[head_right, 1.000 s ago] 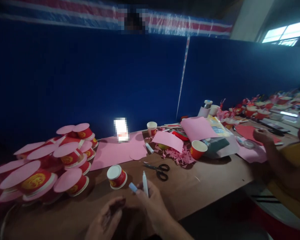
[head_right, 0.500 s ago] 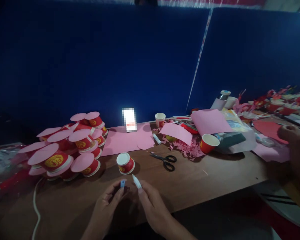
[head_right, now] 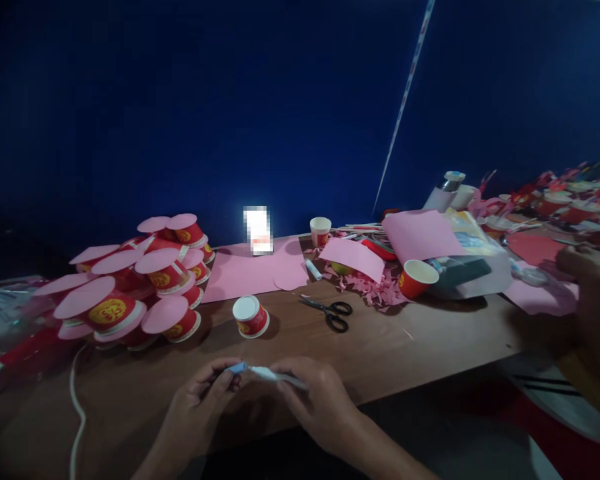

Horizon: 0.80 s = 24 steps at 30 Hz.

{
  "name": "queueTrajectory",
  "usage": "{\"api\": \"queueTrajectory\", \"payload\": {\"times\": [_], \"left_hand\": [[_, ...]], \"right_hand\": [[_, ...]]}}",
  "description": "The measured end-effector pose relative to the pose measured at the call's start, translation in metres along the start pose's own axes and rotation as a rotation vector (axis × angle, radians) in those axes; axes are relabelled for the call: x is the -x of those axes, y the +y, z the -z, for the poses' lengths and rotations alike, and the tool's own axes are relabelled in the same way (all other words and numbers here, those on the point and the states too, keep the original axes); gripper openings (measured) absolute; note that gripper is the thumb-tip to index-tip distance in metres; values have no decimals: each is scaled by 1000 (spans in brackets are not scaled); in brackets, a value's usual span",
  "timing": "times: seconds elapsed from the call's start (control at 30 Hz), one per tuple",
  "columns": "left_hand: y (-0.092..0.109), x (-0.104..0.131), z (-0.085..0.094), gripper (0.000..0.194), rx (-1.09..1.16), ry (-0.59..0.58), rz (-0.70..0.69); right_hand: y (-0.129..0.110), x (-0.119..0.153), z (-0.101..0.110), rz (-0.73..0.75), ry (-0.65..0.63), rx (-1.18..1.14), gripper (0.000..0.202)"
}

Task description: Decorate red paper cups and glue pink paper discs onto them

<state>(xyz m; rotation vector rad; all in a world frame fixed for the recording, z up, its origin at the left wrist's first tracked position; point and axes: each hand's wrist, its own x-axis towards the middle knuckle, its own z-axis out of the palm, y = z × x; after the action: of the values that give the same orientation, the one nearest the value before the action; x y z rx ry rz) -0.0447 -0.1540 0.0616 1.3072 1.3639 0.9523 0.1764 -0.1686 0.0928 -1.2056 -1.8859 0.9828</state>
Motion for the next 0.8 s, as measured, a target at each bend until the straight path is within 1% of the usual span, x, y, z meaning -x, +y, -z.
{"api": "queueTrajectory", "payload": {"times": [0.27, 0.47, 0.67, 0.8], "left_hand": [[-5, 2, 0, 31, 6, -33, 30], [1, 4, 1, 29, -36, -146, 10], [5, 9, 1, 30, -92, -234, 16], [7, 17, -1, 30, -85, -260, 22]], "right_hand": [[-1, 0, -1, 21, -19, -4, 25], [0, 0, -2, 77, -43, 17, 26], [-9, 1, 0, 121, -76, 84, 33], [-18, 7, 2, 63, -92, 55, 28]]}}
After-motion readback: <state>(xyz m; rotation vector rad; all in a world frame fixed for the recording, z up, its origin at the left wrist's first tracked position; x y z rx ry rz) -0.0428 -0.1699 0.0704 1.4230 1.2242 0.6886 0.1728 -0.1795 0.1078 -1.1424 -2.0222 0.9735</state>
